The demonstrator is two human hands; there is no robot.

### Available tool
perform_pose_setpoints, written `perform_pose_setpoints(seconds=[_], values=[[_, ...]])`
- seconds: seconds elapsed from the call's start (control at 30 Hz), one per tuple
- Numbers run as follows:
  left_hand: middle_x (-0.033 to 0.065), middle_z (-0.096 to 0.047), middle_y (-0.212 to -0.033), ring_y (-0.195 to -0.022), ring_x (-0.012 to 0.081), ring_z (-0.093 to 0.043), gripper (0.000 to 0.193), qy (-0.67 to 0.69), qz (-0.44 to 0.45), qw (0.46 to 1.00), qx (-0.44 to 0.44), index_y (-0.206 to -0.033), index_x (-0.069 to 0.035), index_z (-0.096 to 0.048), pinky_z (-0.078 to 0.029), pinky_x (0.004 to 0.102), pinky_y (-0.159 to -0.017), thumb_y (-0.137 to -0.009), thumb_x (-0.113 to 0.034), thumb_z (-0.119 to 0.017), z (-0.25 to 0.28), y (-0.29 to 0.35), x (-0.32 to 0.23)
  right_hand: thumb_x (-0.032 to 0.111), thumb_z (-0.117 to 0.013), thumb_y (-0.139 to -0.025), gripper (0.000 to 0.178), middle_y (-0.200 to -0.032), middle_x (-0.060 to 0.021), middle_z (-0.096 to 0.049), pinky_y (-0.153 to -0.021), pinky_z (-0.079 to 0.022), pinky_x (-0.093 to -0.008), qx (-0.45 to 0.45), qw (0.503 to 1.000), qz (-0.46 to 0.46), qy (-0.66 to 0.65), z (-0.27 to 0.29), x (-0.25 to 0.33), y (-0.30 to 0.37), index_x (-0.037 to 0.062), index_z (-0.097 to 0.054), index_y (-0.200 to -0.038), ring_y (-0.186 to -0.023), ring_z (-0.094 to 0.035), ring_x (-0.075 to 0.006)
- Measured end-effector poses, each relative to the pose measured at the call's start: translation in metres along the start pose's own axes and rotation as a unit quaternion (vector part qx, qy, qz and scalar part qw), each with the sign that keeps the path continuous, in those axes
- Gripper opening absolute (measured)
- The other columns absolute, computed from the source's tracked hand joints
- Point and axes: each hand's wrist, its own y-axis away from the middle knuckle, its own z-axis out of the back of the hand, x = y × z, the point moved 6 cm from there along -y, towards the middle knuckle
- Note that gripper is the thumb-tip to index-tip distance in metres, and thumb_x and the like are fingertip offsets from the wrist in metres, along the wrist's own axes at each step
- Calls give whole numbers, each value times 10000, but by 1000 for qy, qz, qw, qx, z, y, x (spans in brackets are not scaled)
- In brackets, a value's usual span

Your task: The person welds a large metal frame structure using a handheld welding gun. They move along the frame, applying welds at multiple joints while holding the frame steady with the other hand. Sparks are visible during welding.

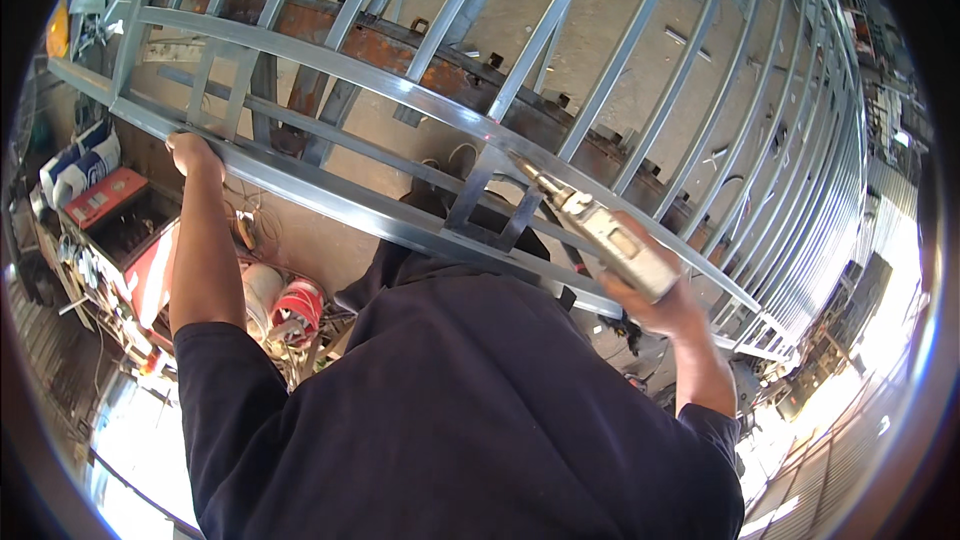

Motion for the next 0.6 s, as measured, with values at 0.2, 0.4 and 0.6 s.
perform_pose_setpoints(seconds=[0.2,0.4,0.6], values=[[185,-711,-1239,-1096,296,-708,648,32,-6,999,-17,-1307,26,-639,-571,374,-957,-1060,-490,-336,-10,65,-19,122,-751,-855,781,-1217,-198,-709,-866,-577,-439,-108,977,114,146,-76,16,15,132,-434,-1569,-1048,-706,-410],[223,-661,-1364,-1199,338,-687,655,-70,-25,997,-5,-1391,60,-568,-568,417,-1012,-1092,-441,-270,-7,-16,7,159,-772,-845,852,-1072,-155,-701,-765,-579,-460,-152,949,76,266,-125,-5,13,165,-374,-1598,-933,-711,-388],[223,-653,-1377,-1198,346,-689,641,-68,-40,997,4,-1441,65,-506,-578,416,-1005,-1092,-433,-303,-16,-9,8,171,-779,-830,868,-1079,-148,-691,-744,-583,-458,-205,930,100,287,-142,-2,10,171,-379,-1601,-925,-707,-376]])
